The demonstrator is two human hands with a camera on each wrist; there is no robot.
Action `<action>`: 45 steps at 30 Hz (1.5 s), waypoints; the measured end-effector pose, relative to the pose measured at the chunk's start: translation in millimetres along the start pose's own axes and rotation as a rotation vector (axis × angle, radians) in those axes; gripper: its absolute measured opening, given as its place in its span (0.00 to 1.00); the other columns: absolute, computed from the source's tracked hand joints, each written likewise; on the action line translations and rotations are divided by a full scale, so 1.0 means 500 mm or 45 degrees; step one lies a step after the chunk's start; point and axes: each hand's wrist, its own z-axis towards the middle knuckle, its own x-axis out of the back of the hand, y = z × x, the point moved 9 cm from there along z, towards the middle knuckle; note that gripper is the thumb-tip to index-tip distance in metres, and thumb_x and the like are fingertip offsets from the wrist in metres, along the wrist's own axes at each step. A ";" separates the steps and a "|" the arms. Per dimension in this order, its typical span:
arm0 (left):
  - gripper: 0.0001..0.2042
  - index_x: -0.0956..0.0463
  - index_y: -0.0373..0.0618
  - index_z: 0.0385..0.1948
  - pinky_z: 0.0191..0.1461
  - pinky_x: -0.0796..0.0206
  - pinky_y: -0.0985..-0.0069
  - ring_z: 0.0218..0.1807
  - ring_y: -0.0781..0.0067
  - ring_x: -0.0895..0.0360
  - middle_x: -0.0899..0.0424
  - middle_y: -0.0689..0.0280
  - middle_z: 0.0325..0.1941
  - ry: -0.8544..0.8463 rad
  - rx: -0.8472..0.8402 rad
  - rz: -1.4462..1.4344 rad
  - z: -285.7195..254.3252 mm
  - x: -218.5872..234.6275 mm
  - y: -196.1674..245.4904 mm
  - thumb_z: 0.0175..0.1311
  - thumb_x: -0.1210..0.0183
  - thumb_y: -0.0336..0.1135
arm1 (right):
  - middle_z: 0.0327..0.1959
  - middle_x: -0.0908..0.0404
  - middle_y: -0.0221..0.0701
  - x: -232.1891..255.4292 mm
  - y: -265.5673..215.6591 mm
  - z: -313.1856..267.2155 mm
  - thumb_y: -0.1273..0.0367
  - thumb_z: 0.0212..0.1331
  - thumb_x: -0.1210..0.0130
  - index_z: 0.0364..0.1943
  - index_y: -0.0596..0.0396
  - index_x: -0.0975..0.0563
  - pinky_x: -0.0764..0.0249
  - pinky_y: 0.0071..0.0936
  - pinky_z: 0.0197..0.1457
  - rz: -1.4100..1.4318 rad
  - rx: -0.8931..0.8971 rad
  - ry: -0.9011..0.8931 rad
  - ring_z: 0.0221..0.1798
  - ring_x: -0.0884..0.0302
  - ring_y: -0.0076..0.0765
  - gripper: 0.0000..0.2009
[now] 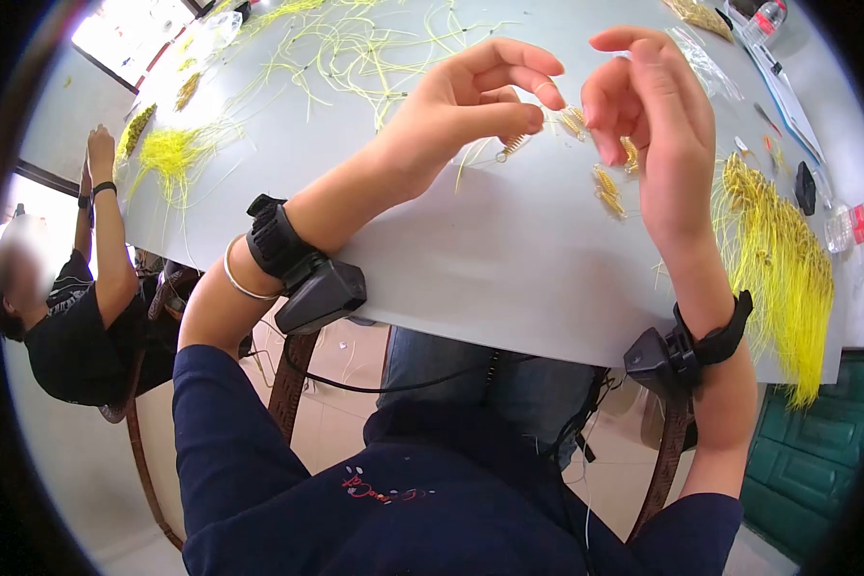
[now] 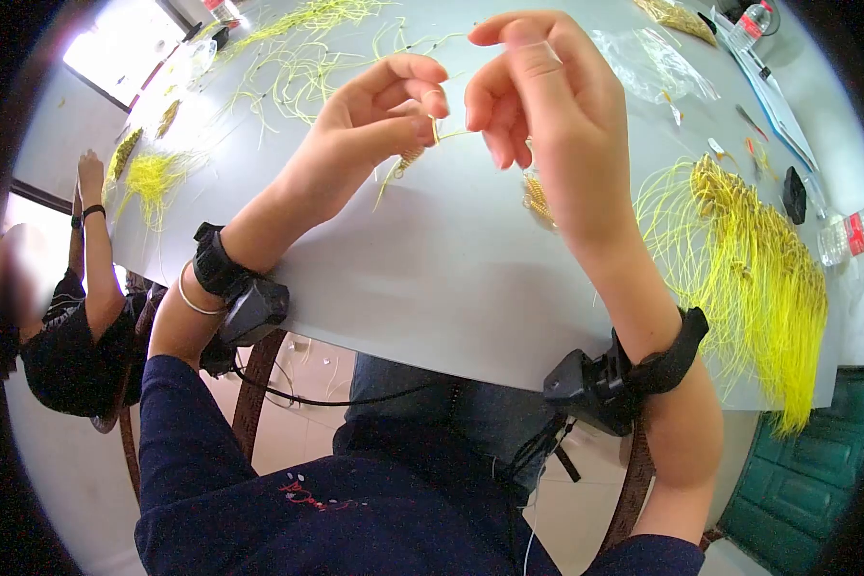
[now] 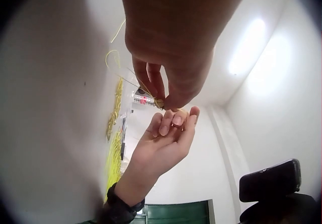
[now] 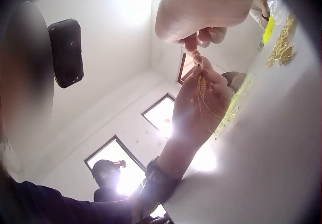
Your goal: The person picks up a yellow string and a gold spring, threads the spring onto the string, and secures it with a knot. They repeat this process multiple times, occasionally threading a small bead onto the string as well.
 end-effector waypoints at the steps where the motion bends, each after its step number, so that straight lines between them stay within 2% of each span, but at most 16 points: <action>1: 0.16 0.35 0.44 0.50 0.43 0.39 0.85 0.37 0.85 0.32 0.27 0.73 0.37 0.018 0.014 -0.069 0.001 0.008 -0.008 0.59 0.46 0.29 | 0.20 0.26 0.30 0.004 0.014 0.005 0.62 0.66 0.62 0.40 0.59 0.29 0.42 0.13 0.17 0.159 -0.046 -0.049 0.13 0.36 0.17 0.15; 5: 0.17 0.37 0.47 0.51 0.41 0.42 0.87 0.34 0.87 0.35 0.29 0.78 0.32 0.068 0.039 -0.235 0.001 0.019 -0.017 0.60 0.48 0.29 | 0.22 0.24 0.30 -0.017 0.062 0.004 0.64 0.63 0.54 0.41 0.59 0.26 0.43 0.12 0.18 -0.011 -0.302 -0.182 0.16 0.35 0.16 0.13; 9: 0.17 0.35 0.44 0.51 0.37 0.42 0.84 0.39 0.84 0.27 0.22 0.76 0.35 0.066 0.026 -0.261 0.002 0.019 -0.015 0.60 0.45 0.31 | 0.26 0.23 0.26 -0.038 0.071 0.000 0.68 0.57 0.45 0.38 0.58 0.24 0.46 0.11 0.18 0.066 -0.239 -0.280 0.19 0.38 0.12 0.09; 13: 0.18 0.35 0.46 0.52 0.38 0.41 0.84 0.41 0.83 0.26 0.22 0.76 0.38 0.020 0.047 -0.320 0.003 0.017 -0.021 0.59 0.45 0.30 | 0.26 0.25 0.25 -0.034 0.083 -0.004 0.67 0.58 0.45 0.37 0.58 0.24 0.47 0.12 0.19 0.075 -0.230 -0.241 0.18 0.39 0.12 0.09; 16: 0.20 0.36 0.47 0.53 0.41 0.40 0.84 0.42 0.83 0.26 0.23 0.77 0.42 0.046 0.076 -0.424 0.001 0.014 -0.023 0.59 0.44 0.29 | 0.24 0.29 0.22 -0.042 0.096 -0.014 0.65 0.59 0.47 0.35 0.57 0.25 0.46 0.14 0.20 0.307 -0.394 -0.206 0.20 0.40 0.14 0.09; 18: 0.20 0.36 0.47 0.54 0.43 0.39 0.84 0.42 0.83 0.26 0.24 0.77 0.44 0.095 0.105 -0.505 0.000 0.019 -0.028 0.59 0.44 0.29 | 0.23 0.34 0.20 -0.061 0.103 -0.022 0.65 0.59 0.49 0.34 0.57 0.26 0.45 0.15 0.23 0.828 -0.560 -0.251 0.23 0.40 0.16 0.09; 20: 0.24 0.43 0.50 0.60 0.39 0.40 0.87 0.41 0.88 0.33 0.28 0.86 0.41 0.068 0.116 -0.514 0.002 0.021 -0.031 0.61 0.48 0.29 | 0.24 0.35 0.20 -0.060 0.095 -0.015 0.66 0.60 0.50 0.34 0.57 0.27 0.44 0.15 0.24 1.031 -0.564 -0.320 0.24 0.39 0.17 0.09; 22: 0.25 0.43 0.50 0.60 0.38 0.40 0.87 0.42 0.88 0.33 0.28 0.85 0.43 0.101 0.118 -0.475 0.002 0.023 -0.030 0.61 0.47 0.30 | 0.24 0.36 0.21 -0.055 0.076 -0.009 0.66 0.60 0.51 0.35 0.57 0.27 0.44 0.15 0.25 1.236 -0.564 -0.390 0.26 0.39 0.18 0.08; 24: 0.25 0.43 0.49 0.61 0.38 0.39 0.87 0.42 0.88 0.32 0.28 0.84 0.45 0.135 0.121 -0.435 0.003 0.024 -0.030 0.61 0.46 0.32 | 0.23 0.36 0.22 -0.012 0.042 0.014 0.67 0.60 0.52 0.35 0.57 0.28 0.42 0.17 0.27 1.238 -0.345 -0.252 0.26 0.38 0.19 0.07; 26: 0.25 0.41 0.47 0.60 0.34 0.40 0.91 0.42 0.86 0.31 0.27 0.78 0.46 0.166 0.212 -0.117 0.004 0.026 -0.039 0.60 0.44 0.34 | 0.26 0.38 0.22 0.006 0.027 0.025 0.69 0.64 0.55 0.38 0.58 0.32 0.42 0.13 0.28 1.274 -0.236 -0.266 0.32 0.40 0.18 0.06; 28: 0.24 0.39 0.46 0.58 0.31 0.41 0.92 0.41 0.86 0.30 0.27 0.75 0.46 0.103 0.224 -0.055 0.003 0.016 -0.035 0.60 0.44 0.35 | 0.27 0.37 0.25 0.029 0.017 0.036 0.71 0.63 0.55 0.38 0.60 0.32 0.38 0.15 0.34 1.205 -0.131 -0.211 0.35 0.37 0.21 0.05; 29: 0.24 0.38 0.45 0.57 0.27 0.42 0.93 0.39 0.85 0.30 0.26 0.73 0.46 0.040 0.235 0.006 0.003 0.007 -0.034 0.60 0.43 0.36 | 0.29 0.35 0.28 0.035 0.027 0.038 0.73 0.63 0.55 0.37 0.60 0.31 0.33 0.20 0.45 1.259 -0.145 -0.245 0.42 0.33 0.26 0.05; 35: 0.21 0.36 0.43 0.55 0.20 0.46 0.93 0.30 0.85 0.28 0.26 0.68 0.42 0.027 0.188 0.106 0.003 -0.007 -0.025 0.60 0.43 0.35 | 0.31 0.32 0.30 0.035 0.058 0.034 0.72 0.62 0.55 0.37 0.60 0.31 0.37 0.31 0.62 1.119 -0.189 -0.119 0.54 0.33 0.34 0.05; 39: 0.19 0.35 0.43 0.53 0.20 0.46 0.92 0.28 0.85 0.28 0.26 0.68 0.40 0.007 0.178 0.078 0.003 -0.007 -0.021 0.60 0.44 0.32 | 0.31 0.32 0.30 0.028 0.053 0.032 0.71 0.62 0.55 0.38 0.59 0.30 0.37 0.31 0.63 1.124 -0.184 -0.162 0.53 0.32 0.34 0.06; 42: 0.17 0.35 0.43 0.50 0.20 0.46 0.90 0.28 0.85 0.28 0.26 0.69 0.39 0.026 0.133 0.072 0.004 -0.003 -0.020 0.59 0.45 0.29 | 0.30 0.31 0.30 0.036 0.061 0.029 0.71 0.62 0.55 0.39 0.59 0.30 0.37 0.32 0.63 1.065 -0.218 -0.040 0.52 0.31 0.34 0.06; 45: 0.17 0.36 0.44 0.50 0.21 0.44 0.89 0.27 0.84 0.29 0.27 0.69 0.38 0.028 0.156 0.062 0.004 -0.003 -0.021 0.58 0.45 0.27 | 0.31 0.31 0.29 0.023 0.053 0.026 0.70 0.63 0.55 0.42 0.60 0.30 0.35 0.30 0.60 1.076 -0.194 -0.161 0.50 0.30 0.32 0.09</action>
